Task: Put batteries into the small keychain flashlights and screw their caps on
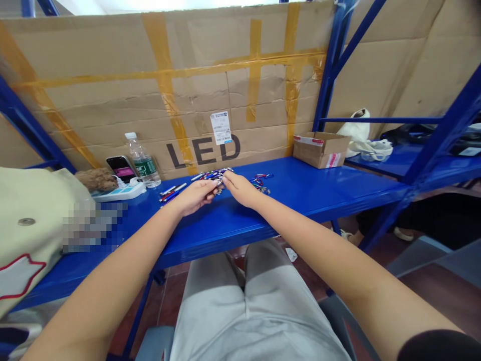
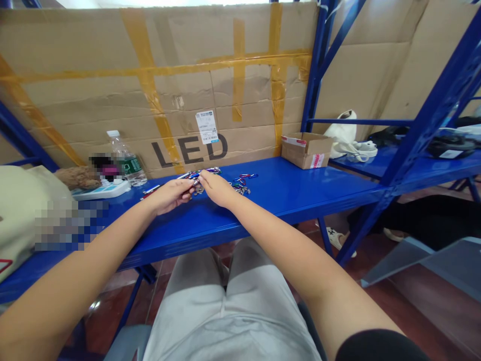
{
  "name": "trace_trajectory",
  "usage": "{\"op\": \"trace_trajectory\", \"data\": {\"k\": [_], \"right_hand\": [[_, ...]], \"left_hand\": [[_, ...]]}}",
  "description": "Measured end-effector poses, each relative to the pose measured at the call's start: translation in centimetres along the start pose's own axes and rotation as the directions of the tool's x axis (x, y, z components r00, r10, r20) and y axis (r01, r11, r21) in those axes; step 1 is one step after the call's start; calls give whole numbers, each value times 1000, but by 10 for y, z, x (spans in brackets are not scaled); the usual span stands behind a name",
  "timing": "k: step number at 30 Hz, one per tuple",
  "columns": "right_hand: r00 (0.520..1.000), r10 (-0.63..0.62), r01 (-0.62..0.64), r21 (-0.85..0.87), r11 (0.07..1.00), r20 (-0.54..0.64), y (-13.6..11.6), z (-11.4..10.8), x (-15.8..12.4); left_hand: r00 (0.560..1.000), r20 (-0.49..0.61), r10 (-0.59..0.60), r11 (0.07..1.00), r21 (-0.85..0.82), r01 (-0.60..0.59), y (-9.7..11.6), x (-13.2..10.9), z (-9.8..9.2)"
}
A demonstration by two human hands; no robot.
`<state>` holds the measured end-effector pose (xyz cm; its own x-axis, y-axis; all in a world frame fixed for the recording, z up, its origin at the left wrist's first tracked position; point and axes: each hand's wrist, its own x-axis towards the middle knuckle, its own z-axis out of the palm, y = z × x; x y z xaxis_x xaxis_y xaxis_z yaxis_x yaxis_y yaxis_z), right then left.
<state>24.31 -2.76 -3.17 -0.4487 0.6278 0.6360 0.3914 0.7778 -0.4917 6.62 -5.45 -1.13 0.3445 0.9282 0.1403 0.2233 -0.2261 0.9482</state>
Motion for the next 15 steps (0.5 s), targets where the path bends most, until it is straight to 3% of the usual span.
{"op": "trace_trajectory", "data": {"k": [2,5,6,8,11,13,15], "right_hand": [[999,-33,35,-66,997,24,0,-1,-1],[1000,1,1,-65,998,28,0,-1,-2],[999,34,-33,-19,999,24,-1,0,-2],[990,136,-140,141,980,42,-2,1,-2],[925,314,-377,424,824,212,-4,2,0],[869,362,-492,503,710,337,-4,1,1],[861,383,-505,469,725,335,-4,-2,1]], "left_hand": [[999,29,-30,997,-72,32,0,-1,0],[992,-25,122,976,186,-116,-3,-1,0],[971,-40,234,917,341,-206,-4,0,0],[882,-7,470,692,623,-364,-5,1,0],[735,148,662,344,812,-472,-6,4,0],[693,230,684,230,833,-503,-6,5,1],[698,223,681,243,830,-503,-5,7,2]]}}
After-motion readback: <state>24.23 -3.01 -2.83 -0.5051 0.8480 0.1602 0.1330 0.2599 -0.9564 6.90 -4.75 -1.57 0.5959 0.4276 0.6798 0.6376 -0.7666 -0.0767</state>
